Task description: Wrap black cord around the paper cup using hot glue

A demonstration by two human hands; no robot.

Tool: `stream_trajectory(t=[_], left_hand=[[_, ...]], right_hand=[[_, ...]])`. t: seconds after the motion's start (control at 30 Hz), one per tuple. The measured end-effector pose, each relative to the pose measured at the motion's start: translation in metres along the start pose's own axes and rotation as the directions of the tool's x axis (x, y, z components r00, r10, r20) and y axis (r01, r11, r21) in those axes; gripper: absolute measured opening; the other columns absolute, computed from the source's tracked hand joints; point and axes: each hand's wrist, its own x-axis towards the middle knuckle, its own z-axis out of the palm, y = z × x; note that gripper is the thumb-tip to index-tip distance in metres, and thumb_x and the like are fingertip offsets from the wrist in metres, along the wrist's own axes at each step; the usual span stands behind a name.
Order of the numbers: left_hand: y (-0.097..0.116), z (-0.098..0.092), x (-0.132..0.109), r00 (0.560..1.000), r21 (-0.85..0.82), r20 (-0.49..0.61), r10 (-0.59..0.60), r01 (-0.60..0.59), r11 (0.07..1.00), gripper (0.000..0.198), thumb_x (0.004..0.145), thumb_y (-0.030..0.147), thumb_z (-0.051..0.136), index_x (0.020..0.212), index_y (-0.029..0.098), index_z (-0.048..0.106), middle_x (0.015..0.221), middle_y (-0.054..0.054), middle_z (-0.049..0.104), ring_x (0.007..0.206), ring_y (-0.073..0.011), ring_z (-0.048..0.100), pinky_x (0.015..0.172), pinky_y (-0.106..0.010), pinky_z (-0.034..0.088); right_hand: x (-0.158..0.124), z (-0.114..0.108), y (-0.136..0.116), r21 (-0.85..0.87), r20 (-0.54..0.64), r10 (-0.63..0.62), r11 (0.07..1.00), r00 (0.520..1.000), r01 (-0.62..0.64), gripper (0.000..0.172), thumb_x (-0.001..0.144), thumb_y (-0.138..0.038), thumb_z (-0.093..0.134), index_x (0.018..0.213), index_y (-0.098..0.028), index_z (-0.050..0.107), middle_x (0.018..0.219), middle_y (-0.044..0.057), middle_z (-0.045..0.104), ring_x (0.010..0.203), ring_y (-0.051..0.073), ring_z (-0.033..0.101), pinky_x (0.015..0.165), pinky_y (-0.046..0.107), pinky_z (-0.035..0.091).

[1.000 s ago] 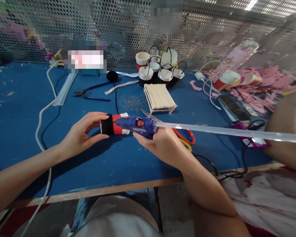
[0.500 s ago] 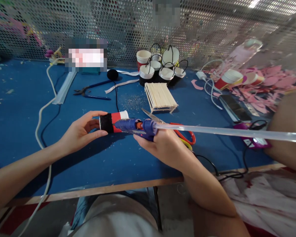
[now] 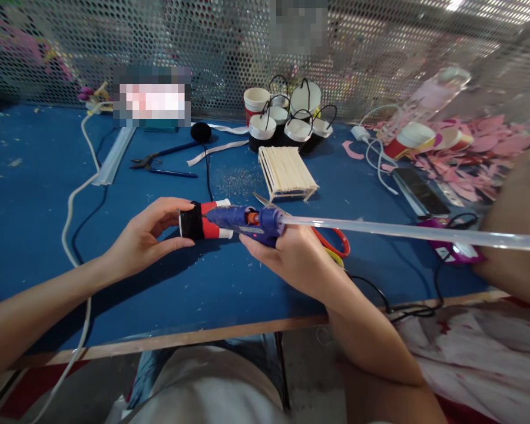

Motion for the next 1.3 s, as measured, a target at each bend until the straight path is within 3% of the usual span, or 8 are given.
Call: stream_trajectory(t=[0.23, 0.43, 0.97, 1.13, 1.3], left_hand=[[0.003, -0.002, 0.0, 0.995, 0.207, 0.035, 0.093, -0.098, 0.973, 0.044, 0.076, 0.024, 0.067, 0.118, 0.021, 0.051, 0.121, -0.012, 0.052, 0.113, -0.024, 0.052, 0.093, -0.041, 0.049], [0.008, -0.001, -0.001, 0.972, 0.391, 0.121, 0.199, -0.231, 0.891, 0.037, 0.081, 0.018, 0.061, 0.116, 0.02, 0.049, 0.123, -0.013, 0.05, 0.114, -0.0235, 0.051, 0.094, -0.041, 0.047], [0.009, -0.001, 0.0, 0.961, 0.437, 0.15, 0.235, -0.277, 0.856, 0.033, 0.083, 0.016, 0.056, 0.115, 0.021, 0.049, 0.125, -0.013, 0.049, 0.114, -0.0231, 0.052, 0.093, -0.041, 0.049], [0.008, -0.001, 0.0, 0.965, 0.438, 0.126, 0.229, -0.261, 0.86, 0.036, 0.082, 0.016, 0.058, 0.116, 0.021, 0.048, 0.123, -0.013, 0.05, 0.114, -0.0229, 0.052, 0.094, -0.04, 0.048], [0.008, -0.001, 0.0, 0.958, 0.445, 0.144, 0.249, -0.288, 0.848, 0.032, 0.083, 0.015, 0.057, 0.114, 0.018, 0.05, 0.123, -0.014, 0.05, 0.113, -0.0228, 0.052, 0.093, -0.039, 0.049]], right_hand=[[0.006, -0.002, -0.004, 0.013, -0.003, -0.07, 0.997, 0.998, 0.071, 0.021, 0.075, -0.043, 0.059, 0.074, -0.022, 0.064, 0.059, 0.002, 0.061, 0.059, 0.018, 0.056, 0.052, 0.028, 0.041], [0.01, -0.005, -0.011, -0.023, -0.018, -0.093, 0.995, 0.996, 0.092, 0.024, 0.073, -0.042, 0.059, 0.074, -0.02, 0.067, 0.045, 0.0, 0.049, 0.047, 0.014, 0.046, 0.046, 0.027, 0.034], [0.011, -0.006, -0.014, -0.001, -0.005, -0.039, 0.999, 0.999, 0.039, 0.019, 0.072, -0.034, 0.06, 0.072, -0.017, 0.068, 0.047, 0.0, 0.048, 0.045, 0.012, 0.043, 0.046, 0.028, 0.035], [0.01, -0.008, -0.015, -0.079, 0.027, -0.109, 0.991, 0.994, 0.111, 0.021, 0.076, -0.036, 0.056, 0.069, -0.02, 0.068, 0.044, 0.0, 0.046, 0.043, 0.012, 0.04, 0.045, 0.027, 0.032], [0.009, -0.005, -0.008, -0.227, 0.004, -0.199, 0.954, 0.98, 0.195, 0.026, 0.081, -0.034, 0.052, 0.078, -0.017, 0.071, 0.048, 0.002, 0.052, 0.043, 0.012, 0.042, 0.044, 0.027, 0.033]])
